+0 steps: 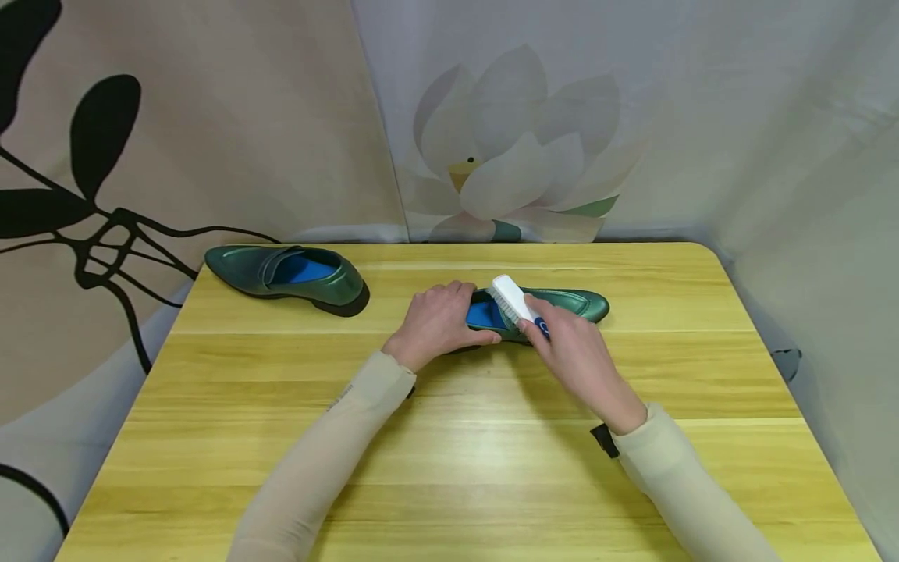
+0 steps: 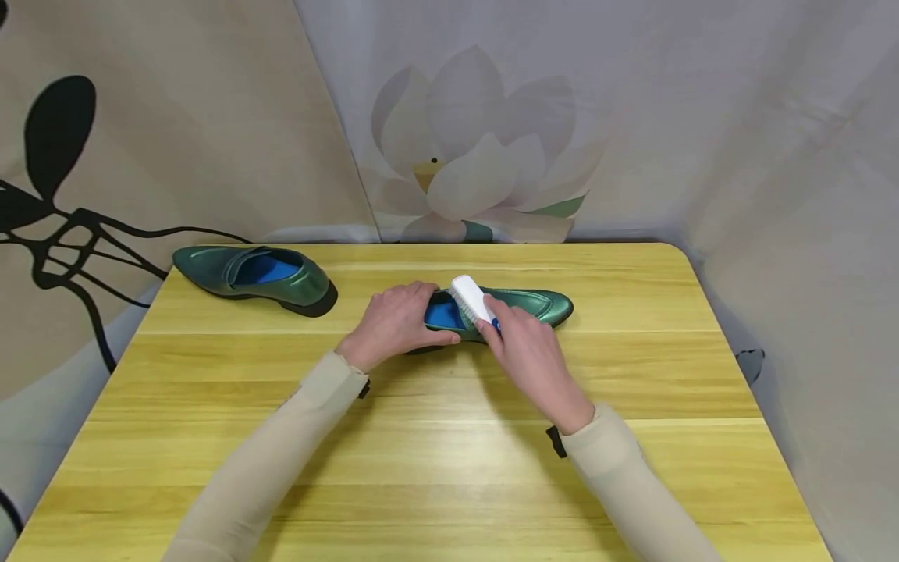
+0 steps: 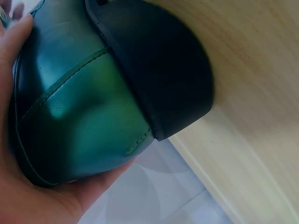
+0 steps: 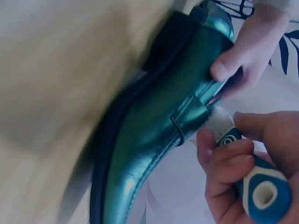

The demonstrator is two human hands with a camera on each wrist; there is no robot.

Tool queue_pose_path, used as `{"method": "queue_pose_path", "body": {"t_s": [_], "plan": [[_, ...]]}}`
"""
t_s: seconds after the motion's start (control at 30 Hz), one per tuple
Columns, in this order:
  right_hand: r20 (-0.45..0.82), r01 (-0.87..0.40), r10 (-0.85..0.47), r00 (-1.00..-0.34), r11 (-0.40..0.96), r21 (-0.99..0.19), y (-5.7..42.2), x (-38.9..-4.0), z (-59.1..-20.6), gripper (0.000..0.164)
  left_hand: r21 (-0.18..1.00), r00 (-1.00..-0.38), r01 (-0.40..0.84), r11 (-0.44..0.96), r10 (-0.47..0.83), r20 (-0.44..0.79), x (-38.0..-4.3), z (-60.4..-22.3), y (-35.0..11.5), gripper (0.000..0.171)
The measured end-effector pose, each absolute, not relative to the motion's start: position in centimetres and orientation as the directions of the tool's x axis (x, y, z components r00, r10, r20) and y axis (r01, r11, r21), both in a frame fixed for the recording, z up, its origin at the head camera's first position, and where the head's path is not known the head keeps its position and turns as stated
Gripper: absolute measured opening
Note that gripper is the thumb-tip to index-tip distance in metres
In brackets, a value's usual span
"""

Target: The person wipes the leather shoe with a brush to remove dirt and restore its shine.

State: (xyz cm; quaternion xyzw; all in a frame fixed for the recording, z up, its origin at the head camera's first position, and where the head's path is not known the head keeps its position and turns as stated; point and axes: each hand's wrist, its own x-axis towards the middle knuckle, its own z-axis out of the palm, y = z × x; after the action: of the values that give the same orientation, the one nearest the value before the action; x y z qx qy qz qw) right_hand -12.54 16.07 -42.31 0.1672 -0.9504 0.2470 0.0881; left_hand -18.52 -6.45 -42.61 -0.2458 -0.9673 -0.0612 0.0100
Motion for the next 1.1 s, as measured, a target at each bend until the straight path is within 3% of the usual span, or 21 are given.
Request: {"method": "queue_pose_path", "body": {"t_s": [0.27, 0.53, 0.77, 1.1], "plan": [[0.137, -0.304, -0.271, -0.953, 0.861, -0.408, 15.5, -14.9, -41.5, 0.049, 0.102, -0.885, 0.466, 0.879, 0.464, 0.048, -18.4, -42.9, -6.3, 0.093], [0.128, -0.314, -0.287, -0.949, 0.843, -0.437, 17.3, -11.5, -42.0, 0.047, 0.127, -0.888, 0.459, 0.879, 0.456, 0.053, -18.4, -42.7, -6.3, 0.091], [0.198, -0.383, -0.329, -0.923, 0.830, -0.407, 18.1, -9.0, -42.1, 0.044, 0.137, -0.884, 0.468, 0.873, 0.463, 0.065, -18.4, -42.7, -6.4, 0.090], [0.191, -0.373, -0.323, -0.927, 0.848, -0.377, 16.3, -13.9, -41.4, 0.046, 0.132, -0.887, 0.461, 0.878, 0.459, 0.046, -18.4, -42.7, -6.4, 0.091]]}}
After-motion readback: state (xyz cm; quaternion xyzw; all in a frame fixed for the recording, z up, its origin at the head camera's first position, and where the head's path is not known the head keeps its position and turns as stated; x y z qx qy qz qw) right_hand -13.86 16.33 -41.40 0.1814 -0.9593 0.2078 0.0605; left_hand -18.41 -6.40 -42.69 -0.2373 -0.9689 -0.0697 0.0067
